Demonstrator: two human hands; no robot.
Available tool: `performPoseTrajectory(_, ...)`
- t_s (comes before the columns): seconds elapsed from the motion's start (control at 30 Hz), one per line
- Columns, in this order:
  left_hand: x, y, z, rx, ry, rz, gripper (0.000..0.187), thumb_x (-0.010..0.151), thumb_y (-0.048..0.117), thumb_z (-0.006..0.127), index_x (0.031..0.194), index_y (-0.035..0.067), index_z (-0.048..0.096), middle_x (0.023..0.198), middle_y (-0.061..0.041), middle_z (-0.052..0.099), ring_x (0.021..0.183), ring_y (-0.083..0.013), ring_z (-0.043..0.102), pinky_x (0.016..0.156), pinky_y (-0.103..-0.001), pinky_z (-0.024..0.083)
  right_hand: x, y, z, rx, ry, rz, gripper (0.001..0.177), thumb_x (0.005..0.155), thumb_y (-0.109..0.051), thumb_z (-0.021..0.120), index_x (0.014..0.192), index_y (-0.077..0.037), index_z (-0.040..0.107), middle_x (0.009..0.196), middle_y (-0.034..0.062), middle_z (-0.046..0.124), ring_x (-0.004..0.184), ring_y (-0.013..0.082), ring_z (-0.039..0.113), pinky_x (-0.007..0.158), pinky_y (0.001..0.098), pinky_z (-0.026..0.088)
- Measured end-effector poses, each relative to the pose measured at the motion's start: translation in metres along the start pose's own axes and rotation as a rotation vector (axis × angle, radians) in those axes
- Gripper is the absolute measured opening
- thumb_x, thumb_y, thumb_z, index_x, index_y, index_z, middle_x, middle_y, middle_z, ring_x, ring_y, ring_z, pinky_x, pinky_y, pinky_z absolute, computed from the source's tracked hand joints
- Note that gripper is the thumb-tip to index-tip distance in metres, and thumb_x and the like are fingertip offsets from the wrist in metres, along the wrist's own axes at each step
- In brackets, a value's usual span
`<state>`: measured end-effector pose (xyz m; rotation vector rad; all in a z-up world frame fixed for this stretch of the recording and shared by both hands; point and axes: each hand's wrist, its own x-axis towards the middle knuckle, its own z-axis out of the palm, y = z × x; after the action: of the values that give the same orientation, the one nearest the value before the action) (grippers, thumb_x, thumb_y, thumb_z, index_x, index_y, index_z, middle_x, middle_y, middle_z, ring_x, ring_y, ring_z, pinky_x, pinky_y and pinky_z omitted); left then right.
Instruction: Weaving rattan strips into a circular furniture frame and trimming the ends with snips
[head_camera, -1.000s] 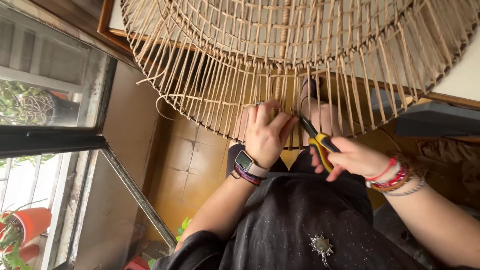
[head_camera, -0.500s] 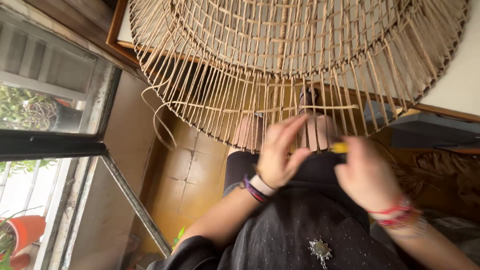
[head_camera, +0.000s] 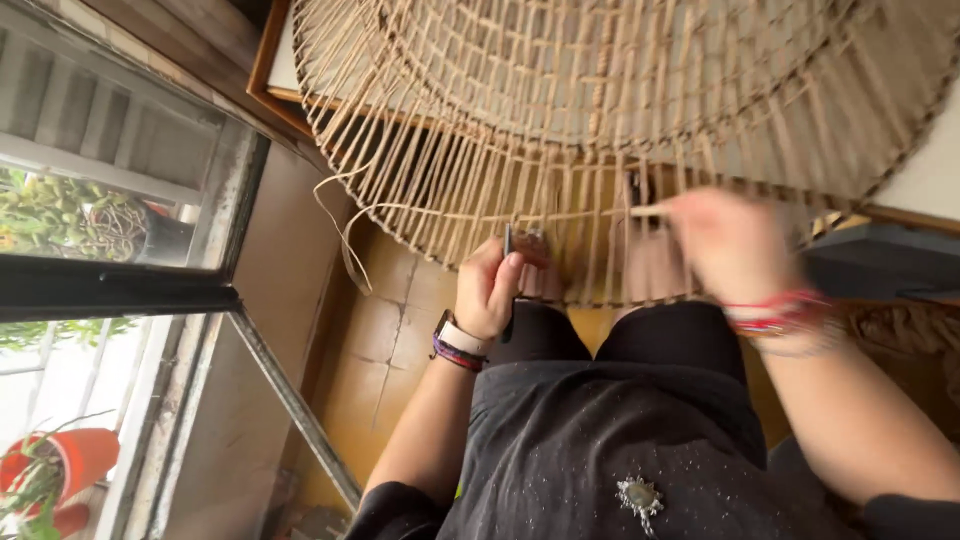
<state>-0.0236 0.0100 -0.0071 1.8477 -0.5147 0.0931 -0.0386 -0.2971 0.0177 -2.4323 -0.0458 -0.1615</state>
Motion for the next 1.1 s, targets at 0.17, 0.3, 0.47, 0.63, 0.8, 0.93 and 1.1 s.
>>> performPoseTrajectory(0.17, -0.005, -0.009, 0.005, 0.215, -0.038, 0.115, 0.036, 0.106, 0.029, 0.044, 0.097, 0.0, 0.062, 0.092, -0.016, 0.064, 0.082, -0.0313, 0.061, 0.076, -0.042, 0.05, -0.054, 0.089, -0.035, -0.409, 0.401, 0.041, 0.021, 0.129, -0.016, 0.073, 0.115, -0.002, 0.078, 0.096, 0.0136, 0.073, 0.084, 0.0325, 0.067, 0.075, 0.0437, 0.049)
performPoseTrajectory(0.3, -0.001, 0.014, 0.012, 0.359, -0.117, 0.206, 0.036, 0.105, 0.03, 0.048, 0.083, 0.002, 0.053, 0.079, -0.016, 0.06, 0.086, -0.0369, 0.056, 0.084, -0.047, 0.047, -0.016, -0.022, -0.004, -0.615, 0.131, 0.084, 0.022, 0.106, -0.039, 0.071, 0.105, -0.019, 0.08, 0.09, 0.0048, 0.077, 0.07, 0.0293, 0.071, 0.056, 0.0436, 0.055)
performPoseTrajectory(0.47, -0.007, -0.001, 0.022, 0.576, -0.301, 0.218, 0.039, 0.101, 0.041, 0.056, 0.095, 0.007, 0.073, 0.106, -0.004, 0.065, 0.087, -0.0249, 0.05, 0.07, -0.038, 0.048, -0.031, 0.033, -0.01, -0.228, 0.339, -0.047, 0.014, 0.113, -0.013, 0.078, 0.104, -0.002, 0.078, 0.091, 0.0102, 0.073, 0.076, 0.0239, 0.066, 0.071, 0.0378, 0.052)
performPoseTrajectory(0.63, -0.011, 0.002, 0.026, 0.661, -0.372, 0.205, 0.049, 0.101, 0.05, 0.053, 0.078, 0.012, 0.073, 0.091, 0.001, 0.068, 0.082, -0.022, 0.046, 0.069, -0.039, 0.043, -0.045, 0.048, -0.029, -0.544, 0.486, 0.072, 0.018, 0.125, -0.009, 0.078, 0.108, -0.004, 0.077, 0.089, 0.0133, 0.069, 0.075, 0.0367, 0.061, 0.066, 0.047, 0.043)
performPoseTrajectory(0.8, -0.001, 0.006, 0.024, 0.663, -0.328, 0.214, 0.054, 0.102, 0.056, 0.044, 0.076, 0.014, 0.067, 0.084, -0.002, 0.066, 0.084, -0.0286, 0.052, 0.073, -0.048, 0.042, 0.014, -0.015, -0.001, -0.439, 0.086, 0.187, 0.037, 0.106, -0.037, 0.06, 0.09, -0.008, 0.076, 0.069, 0.0189, 0.07, 0.063, 0.0403, 0.069, 0.056, 0.0518, 0.049)
performPoseTrajectory(0.93, -0.003, 0.008, 0.026, 0.566, -0.286, 0.2, 0.05, 0.103, 0.05, 0.047, 0.078, 0.01, 0.064, 0.08, -0.005, 0.066, 0.081, -0.0277, 0.054, 0.065, -0.041, 0.046, 0.004, 0.011, -0.057, -0.211, 0.127, 0.094, 0.034, 0.102, -0.026, 0.083, 0.115, -0.001, 0.066, 0.096, 0.011, 0.073, 0.082, 0.0232, 0.069, 0.079, 0.0374, 0.055)
performPoseTrajectory(1.1, -0.011, -0.017, 0.035, 0.481, -0.119, 0.214, 0.037, 0.1, 0.046, 0.058, 0.078, 0.018, 0.065, 0.068, -0.002, 0.061, 0.073, -0.0239, 0.058, 0.071, -0.034, 0.051, 0.006, -0.05, 0.014, -0.195, -0.008, -0.04, 0.02, 0.098, -0.025, 0.076, 0.1, -0.007, 0.068, 0.087, 0.0164, 0.077, 0.079, 0.0304, 0.076, 0.072, 0.0392, 0.061)
